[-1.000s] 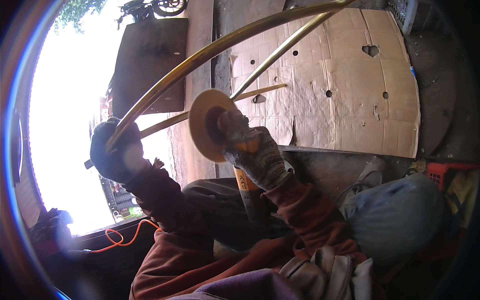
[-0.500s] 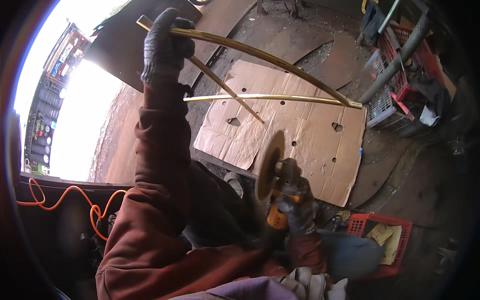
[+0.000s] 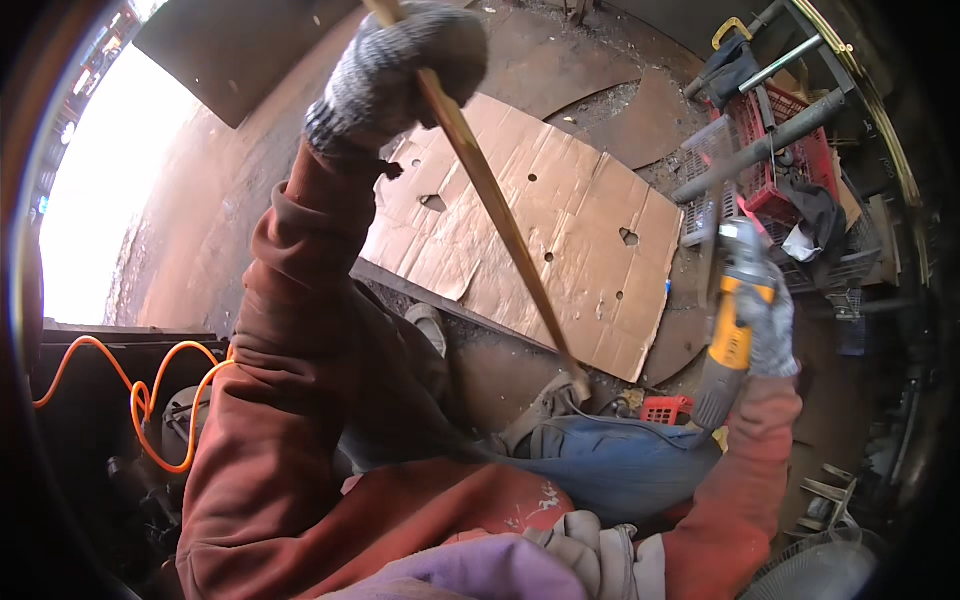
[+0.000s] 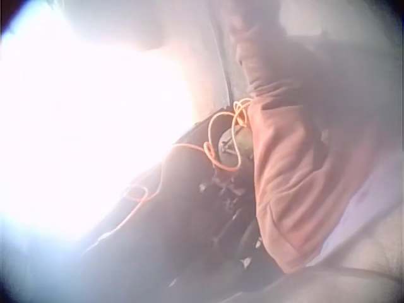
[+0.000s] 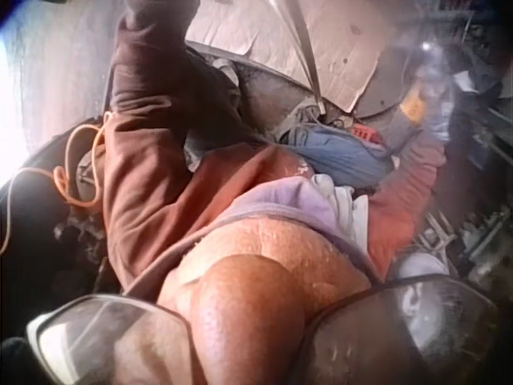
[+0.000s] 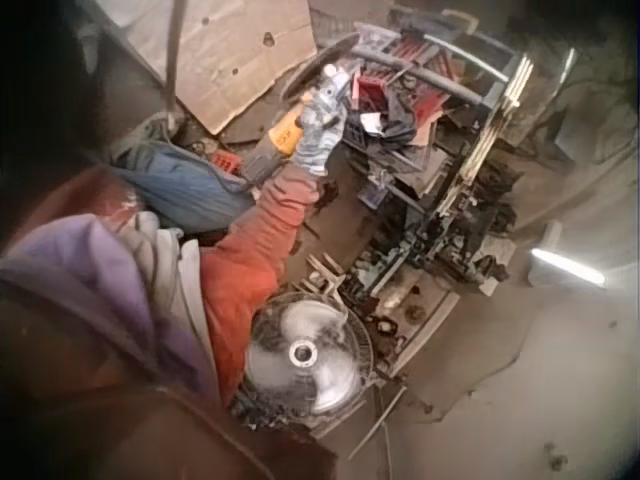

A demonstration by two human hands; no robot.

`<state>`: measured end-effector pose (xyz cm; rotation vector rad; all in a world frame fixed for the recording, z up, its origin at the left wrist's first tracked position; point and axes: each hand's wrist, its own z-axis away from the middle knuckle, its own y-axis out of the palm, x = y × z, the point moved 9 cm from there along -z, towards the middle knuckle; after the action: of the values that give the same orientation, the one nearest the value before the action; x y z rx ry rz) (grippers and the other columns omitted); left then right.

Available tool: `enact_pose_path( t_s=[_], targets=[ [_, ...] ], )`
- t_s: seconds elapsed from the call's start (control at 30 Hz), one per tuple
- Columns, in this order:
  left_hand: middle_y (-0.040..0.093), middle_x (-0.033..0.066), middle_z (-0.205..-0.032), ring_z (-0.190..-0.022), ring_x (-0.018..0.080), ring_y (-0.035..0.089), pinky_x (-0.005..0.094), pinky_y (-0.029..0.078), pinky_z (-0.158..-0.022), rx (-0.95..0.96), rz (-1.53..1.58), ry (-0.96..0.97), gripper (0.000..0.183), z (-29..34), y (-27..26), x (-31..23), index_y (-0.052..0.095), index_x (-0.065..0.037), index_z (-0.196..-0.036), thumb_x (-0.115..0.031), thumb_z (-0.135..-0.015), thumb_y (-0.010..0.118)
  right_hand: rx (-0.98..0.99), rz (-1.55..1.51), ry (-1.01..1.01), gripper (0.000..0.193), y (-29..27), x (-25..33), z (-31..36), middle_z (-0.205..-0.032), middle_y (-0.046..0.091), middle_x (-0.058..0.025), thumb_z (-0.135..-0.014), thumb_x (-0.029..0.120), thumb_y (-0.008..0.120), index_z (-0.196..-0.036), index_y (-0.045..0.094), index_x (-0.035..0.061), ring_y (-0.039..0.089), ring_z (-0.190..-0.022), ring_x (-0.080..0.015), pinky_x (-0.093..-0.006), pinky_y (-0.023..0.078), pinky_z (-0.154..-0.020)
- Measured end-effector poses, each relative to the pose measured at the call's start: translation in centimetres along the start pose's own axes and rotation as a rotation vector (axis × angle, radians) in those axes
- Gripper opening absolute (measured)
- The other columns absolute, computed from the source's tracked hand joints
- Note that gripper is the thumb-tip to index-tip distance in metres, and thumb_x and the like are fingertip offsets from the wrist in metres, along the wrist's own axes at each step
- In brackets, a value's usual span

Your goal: The person uses an angle grinder to smooth and shape the joints and surfaces of a thin brass-colored metal frame.

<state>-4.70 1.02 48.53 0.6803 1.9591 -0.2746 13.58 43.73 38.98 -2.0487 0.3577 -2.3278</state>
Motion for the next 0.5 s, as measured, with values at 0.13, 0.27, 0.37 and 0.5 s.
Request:
enact_pose_path(
  t_s=[0.13,0.27,0.37,0.5],
  targets=[
    [0.063,0.0057,-0.062,-0.055,0.0119,0.061,0.0258,0.048,-0.050,0.154,-0.233,-0.237,0.031,0.3,5.0,-0.8,0.072,-0.002,-0.079,-0.030,-0.091,0.072,0.337,0.289,0.074,0.061,9.8,-0.8,-1.1,-0.113,0.066,-0.0061,-0.080,0.015,0.085,-0.129,0.049,0.0090,0.066,-0.099,-0.0151,-0.0323,0.056,-0.087],
    [0.069,0.0078,-0.066,-0.052,0.0137,0.060,0.0300,0.048,-0.047,0.152,-0.085,-0.105,0.034,-0.4,7.4,1.1,0.075,-0.002,-0.082,-0.035,-0.084,0.078,0.497,0.598,0.096,0.073,15.1,-1.9,-0.9,-0.111,0.066,-0.0102,-0.071,0.028,0.094,-0.125,0.051,0.0039,0.067,-0.103,-0.0222,-0.0374,0.054,-0.092],
    [0.069,0.0020,-0.068,-0.057,0.0080,0.062,0.0231,0.044,-0.047,0.187,-0.167,-0.166,0.031,0.2,7.3,0.8,0.075,-0.005,-0.084,-0.036,-0.085,0.080,0.620,1.106,0.048,0.070,21.0,0.8,-1.6,-0.120,0.067,-0.0146,-0.075,0.033,0.090,-0.129,0.054,0.0061,0.067,-0.110,-0.0301,-0.0394,0.053,-0.095],
    [0.068,0.0021,-0.067,-0.061,0.0101,0.062,0.0269,0.049,-0.055,0.316,-0.036,-0.061,0.032,-0.7,10.3,1.4,0.074,-0.004,-0.081,-0.034,-0.087,0.077,0.713,1.457,0.010,0.091,20.9,-1.5,-2.4,-0.112,0.069,-0.0260,-0.074,0.054,0.085,-0.134,0.049,-0.0028,0.069,-0.105,-0.0396,-0.0408,0.055,-0.092]
  ],
)
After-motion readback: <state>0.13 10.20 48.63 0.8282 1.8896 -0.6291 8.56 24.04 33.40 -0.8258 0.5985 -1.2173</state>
